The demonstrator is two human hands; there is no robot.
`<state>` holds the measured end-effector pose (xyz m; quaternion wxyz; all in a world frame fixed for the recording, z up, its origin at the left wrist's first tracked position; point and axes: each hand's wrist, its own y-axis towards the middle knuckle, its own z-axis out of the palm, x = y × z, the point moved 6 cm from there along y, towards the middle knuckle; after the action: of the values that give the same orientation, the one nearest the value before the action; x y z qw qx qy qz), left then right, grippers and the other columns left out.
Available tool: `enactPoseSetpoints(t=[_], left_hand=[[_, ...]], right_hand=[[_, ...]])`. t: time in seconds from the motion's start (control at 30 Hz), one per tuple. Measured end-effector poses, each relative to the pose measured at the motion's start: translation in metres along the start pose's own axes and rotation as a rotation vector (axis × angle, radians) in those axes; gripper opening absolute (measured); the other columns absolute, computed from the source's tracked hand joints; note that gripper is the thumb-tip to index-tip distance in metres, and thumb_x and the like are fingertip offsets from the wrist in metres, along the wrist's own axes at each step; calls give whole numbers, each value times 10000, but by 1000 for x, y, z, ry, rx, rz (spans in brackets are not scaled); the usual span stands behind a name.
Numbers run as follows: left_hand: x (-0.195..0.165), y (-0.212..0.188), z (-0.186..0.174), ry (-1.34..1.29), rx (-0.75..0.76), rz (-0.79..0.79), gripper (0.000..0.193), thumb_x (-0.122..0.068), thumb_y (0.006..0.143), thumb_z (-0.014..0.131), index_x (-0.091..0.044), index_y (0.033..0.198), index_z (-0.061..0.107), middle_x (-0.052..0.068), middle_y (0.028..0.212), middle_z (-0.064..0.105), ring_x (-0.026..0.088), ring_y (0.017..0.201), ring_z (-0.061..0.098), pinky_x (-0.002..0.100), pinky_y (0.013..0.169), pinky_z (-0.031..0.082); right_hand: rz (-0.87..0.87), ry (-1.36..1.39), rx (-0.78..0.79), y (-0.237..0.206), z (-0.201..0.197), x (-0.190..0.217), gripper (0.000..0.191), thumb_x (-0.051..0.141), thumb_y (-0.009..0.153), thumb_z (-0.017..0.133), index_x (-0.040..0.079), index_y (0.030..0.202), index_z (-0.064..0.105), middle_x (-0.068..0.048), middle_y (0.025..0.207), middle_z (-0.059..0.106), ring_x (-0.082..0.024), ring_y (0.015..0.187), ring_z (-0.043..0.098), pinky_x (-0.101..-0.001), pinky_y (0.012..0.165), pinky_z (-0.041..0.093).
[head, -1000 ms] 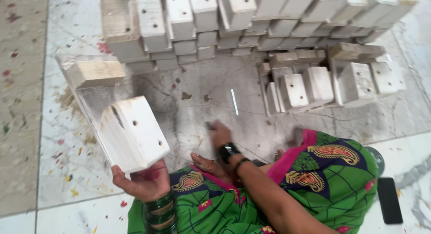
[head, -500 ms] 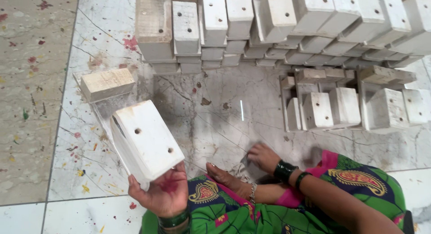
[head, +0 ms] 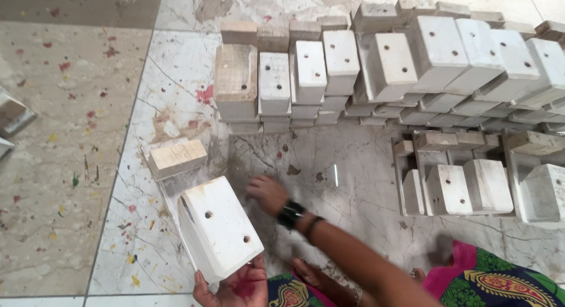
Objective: The person sits on the floor sanding small white wooden blocks one at a time. They pick up a block, rub its surfaces with a sanding block, turn it to work other sides, and set it with the finished blocks.
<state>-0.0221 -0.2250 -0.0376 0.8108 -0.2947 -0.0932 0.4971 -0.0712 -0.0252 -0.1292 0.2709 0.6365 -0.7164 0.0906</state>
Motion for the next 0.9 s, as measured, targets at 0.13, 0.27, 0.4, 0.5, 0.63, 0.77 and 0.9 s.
enactPoseSetpoints(t=[0.13, 0.27, 0.4, 0.5, 0.63, 0.77, 0.9], left_hand=[[-11, -7, -14, -113, 152, -48, 787, -432, 797, 765, -112, 1486, 560, 148, 1420, 629, 347, 1248, 628, 552, 975, 523], [-20, 2, -22, -327, 417, -229, 550, -334, 1007, 654, -60, 1472, 549, 232, 1394, 589, 370, 1204, 632, 528, 970, 533], [-31, 17, -17, -582, 650, -371, 437, -294, 1080, 552, -51, 1443, 541, 164, 1411, 595, 344, 1254, 630, 489, 992, 547], [-35, 22, -11, -560, 568, -349, 460, -338, 1090, 574, -93, 1478, 544, 127, 1409, 613, 339, 1301, 627, 477, 1036, 544], [-37, 10, -10, -291, 346, -76, 607, -464, 883, 690, -153, 1398, 609, 127, 1387, 658, 396, 1197, 654, 522, 936, 561], [-32, 9, -14, -317, 321, -161, 589, -498, 873, 685, -183, 1367, 626, 92, 1361, 671, 346, 1174, 660, 486, 926, 570], [-19, 18, -25, -621, 522, -580, 416, -439, 1057, 564, -182, 1383, 600, 23, 1332, 653, 190, 1230, 650, 369, 1005, 575]], right_hand=[[-283, -140, 317, -145, -30, -13, 193, 127, 816, 714, 214, 985, 748, -57, 1008, 652, -292, 1040, 585, -467, 956, 475], [-237, 2, 277, -205, -39, -28, 488, 49, 701, 667, 181, 1164, 747, -37, 1200, 696, -280, 1210, 593, -423, 1007, 498], [-289, -75, 106, -97, -1, -11, 516, 3, 741, 621, 202, 1203, 738, -52, 1210, 695, -290, 1202, 594, -454, 1011, 473], [-41, -161, 69, 32, 30, -6, 391, 42, 861, 534, 274, 1066, 773, 2, 1171, 710, -251, 1160, 601, -457, 1118, 376], [68, 30, 88, 113, 32, -1, 231, 143, 834, 688, 229, 1030, 776, -8, 1114, 722, -269, 1127, 595, -431, 1033, 446], [-317, -47, 19, 22, 0, 8, 370, -24, 844, 575, 211, 1069, 751, -14, 1174, 703, -247, 1175, 605, -433, 1023, 476], [-542, -5, 313, -118, -21, -4, 362, 115, 863, 639, 296, 1163, 731, 80, 1251, 677, -206, 1273, 569, -471, 1066, 439]])
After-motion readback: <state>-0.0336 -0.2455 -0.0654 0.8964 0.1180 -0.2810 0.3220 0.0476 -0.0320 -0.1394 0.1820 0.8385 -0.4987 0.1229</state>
